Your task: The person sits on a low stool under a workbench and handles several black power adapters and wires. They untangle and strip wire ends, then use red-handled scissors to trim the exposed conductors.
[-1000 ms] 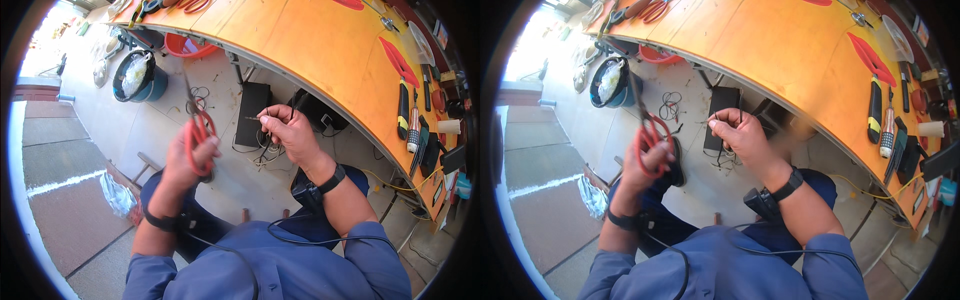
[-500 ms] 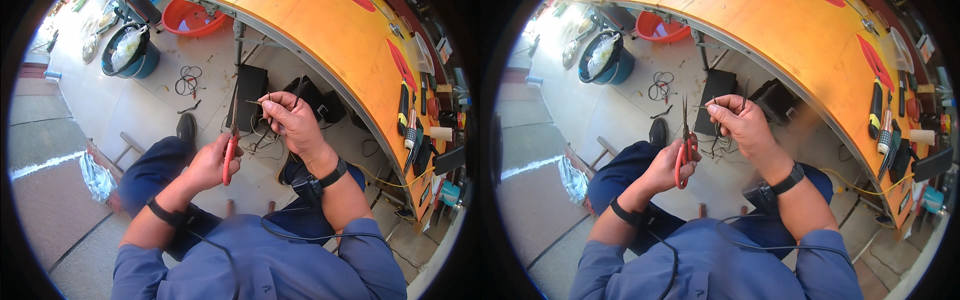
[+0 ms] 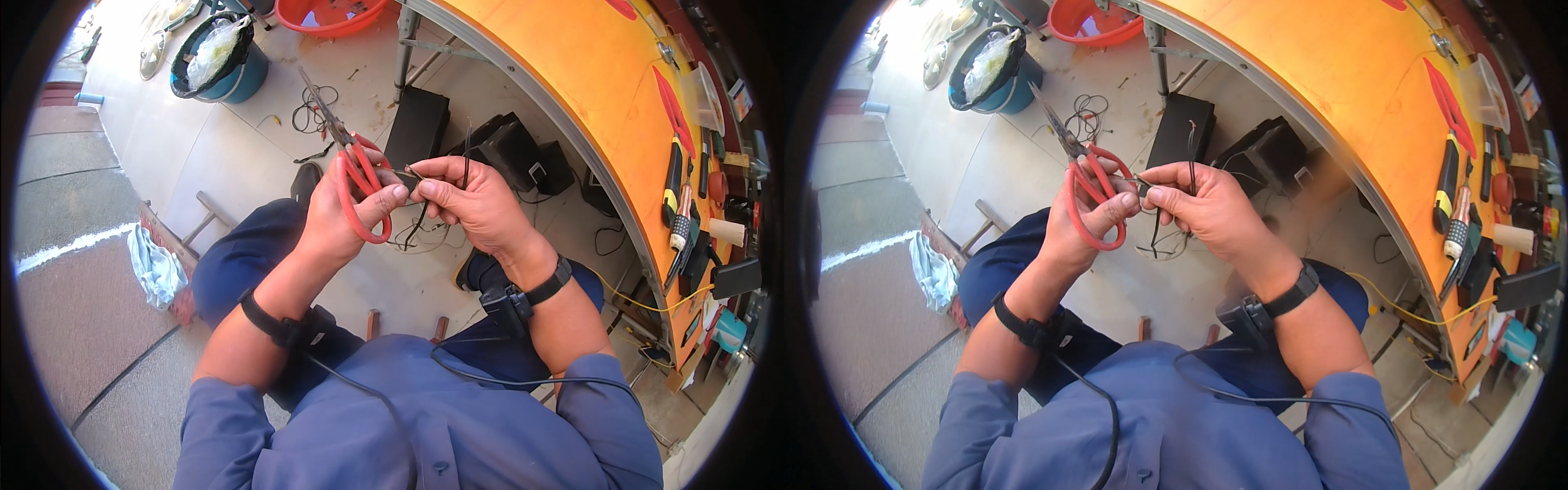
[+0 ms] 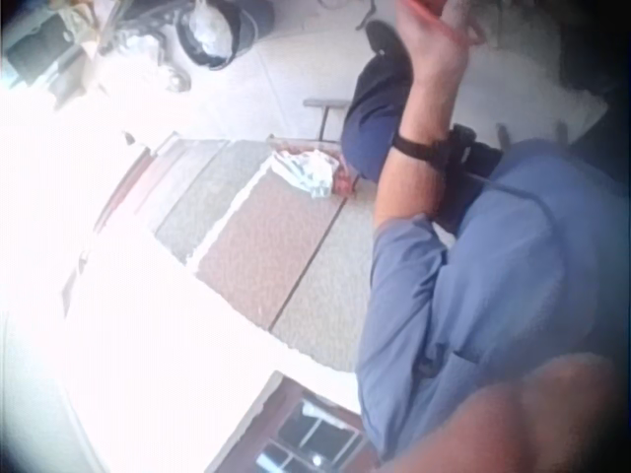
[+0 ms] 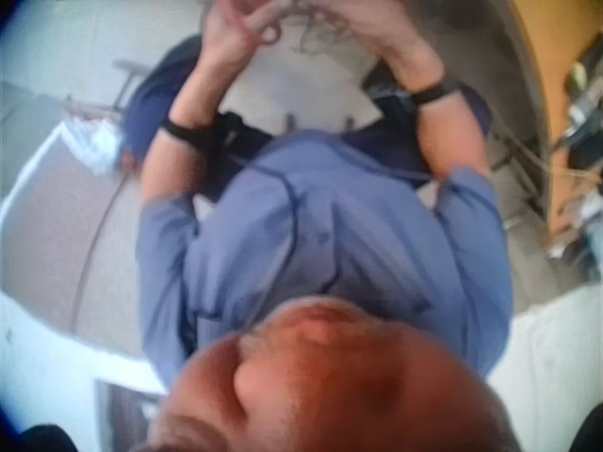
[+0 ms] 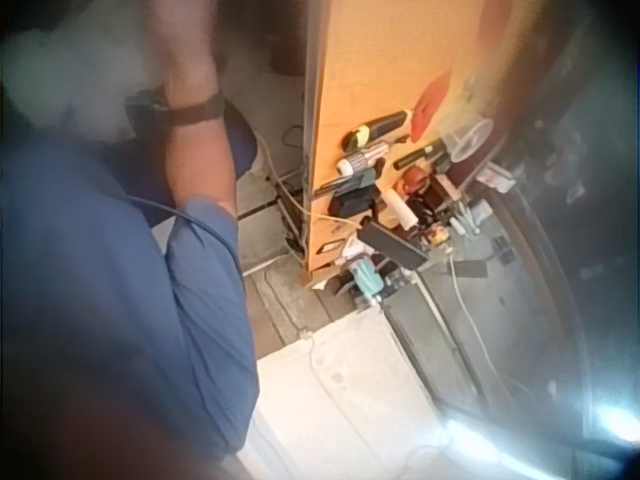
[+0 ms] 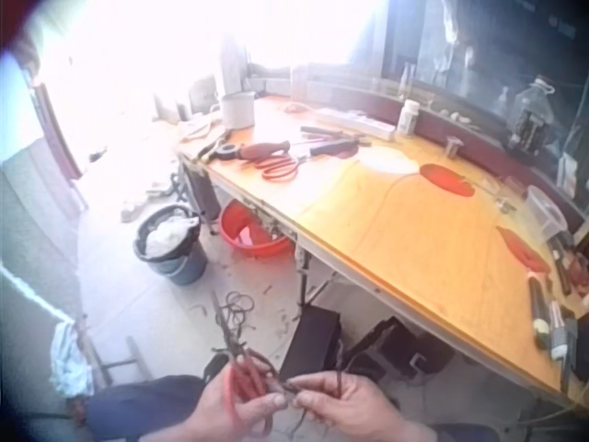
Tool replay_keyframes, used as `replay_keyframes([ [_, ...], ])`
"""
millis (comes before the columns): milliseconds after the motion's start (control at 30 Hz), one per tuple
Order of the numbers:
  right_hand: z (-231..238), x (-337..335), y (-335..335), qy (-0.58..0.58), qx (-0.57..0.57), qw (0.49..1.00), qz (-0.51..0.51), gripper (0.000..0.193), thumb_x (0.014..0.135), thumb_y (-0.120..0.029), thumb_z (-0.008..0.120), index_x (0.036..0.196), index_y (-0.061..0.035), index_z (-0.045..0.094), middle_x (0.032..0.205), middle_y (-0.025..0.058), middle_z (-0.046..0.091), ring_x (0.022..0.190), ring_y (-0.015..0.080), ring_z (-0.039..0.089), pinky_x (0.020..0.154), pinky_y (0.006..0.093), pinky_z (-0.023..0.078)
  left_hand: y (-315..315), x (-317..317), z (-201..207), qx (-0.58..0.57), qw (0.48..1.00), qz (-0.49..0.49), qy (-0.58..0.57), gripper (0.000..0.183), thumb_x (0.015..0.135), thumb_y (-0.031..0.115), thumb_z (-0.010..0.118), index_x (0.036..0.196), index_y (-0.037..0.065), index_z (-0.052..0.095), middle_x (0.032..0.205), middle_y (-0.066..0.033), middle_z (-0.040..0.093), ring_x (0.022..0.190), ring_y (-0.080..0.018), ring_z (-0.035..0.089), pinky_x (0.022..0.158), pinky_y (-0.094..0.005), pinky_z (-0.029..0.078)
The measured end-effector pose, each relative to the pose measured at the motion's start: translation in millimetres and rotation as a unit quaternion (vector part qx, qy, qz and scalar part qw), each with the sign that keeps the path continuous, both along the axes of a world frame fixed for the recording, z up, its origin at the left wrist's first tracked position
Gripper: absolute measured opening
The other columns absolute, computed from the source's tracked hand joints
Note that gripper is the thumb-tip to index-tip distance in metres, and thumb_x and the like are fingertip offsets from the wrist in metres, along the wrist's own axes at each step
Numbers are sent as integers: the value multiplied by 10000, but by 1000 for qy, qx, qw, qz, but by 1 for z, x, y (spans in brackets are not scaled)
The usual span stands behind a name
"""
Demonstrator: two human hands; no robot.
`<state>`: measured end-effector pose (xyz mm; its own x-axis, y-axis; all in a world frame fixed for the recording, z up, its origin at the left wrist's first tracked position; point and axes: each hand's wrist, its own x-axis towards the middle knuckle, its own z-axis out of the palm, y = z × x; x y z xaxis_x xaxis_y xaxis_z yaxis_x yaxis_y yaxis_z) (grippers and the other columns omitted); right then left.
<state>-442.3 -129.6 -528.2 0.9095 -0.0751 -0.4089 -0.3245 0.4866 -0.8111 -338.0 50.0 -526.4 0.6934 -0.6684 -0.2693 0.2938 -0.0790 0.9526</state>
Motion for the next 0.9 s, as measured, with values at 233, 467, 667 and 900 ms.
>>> replay_keyframes([
  [233, -5, 0, 12, -34, -84, 996, -25, 137, 934, -75, 669, 1051, -7, 647, 896, 14, 677, 720, 41, 576, 615, 190, 465, -5, -4, 2, 4, 999, 26, 20, 514, 832, 133, 794, 1181, -13, 446, 905, -99, 620, 812, -167, 623, 742, -305, 508],
  [467, -6, -3, 18, -35, -191, 981, 4, 123, 946, -51, 642, 1058, -1, 638, 913, 19, 683, 697, 33, 566, 598, 191, 468, -9, -6, 1, 20, 999, 40, 27, 428, 840, 138, 757, 1119, -14, 469, 872, -102, 615, 760, -162, 611, 709, -297, 504],
  [667, -9, -2, 17, -13, -44, 999, -21, 181, 987, -135, 603, 1099, 0, 645, 901, 37, 687, 653, 56, 581, 546, 197, 462, -9, -4, 6, 1, 995, 57, 80, 410, 834, 94, 729, 1129, -14, 465, 861, -104, 608, 749, -172, 608, 689, -305, 496],
  [900, -6, -3, 5, 39, 42, 998, 6, 296, 1029, -263, 544, 1127, 0, 638, 941, 49, 676, 713, 71, 613, 541, 184, 456, -8, 0, 3, 2, 996, 59, 74, 424, 831, 73, 733, 1146, -18, 465, 872, -108, 607, 749, -175, 609, 684, -314, 493],
])
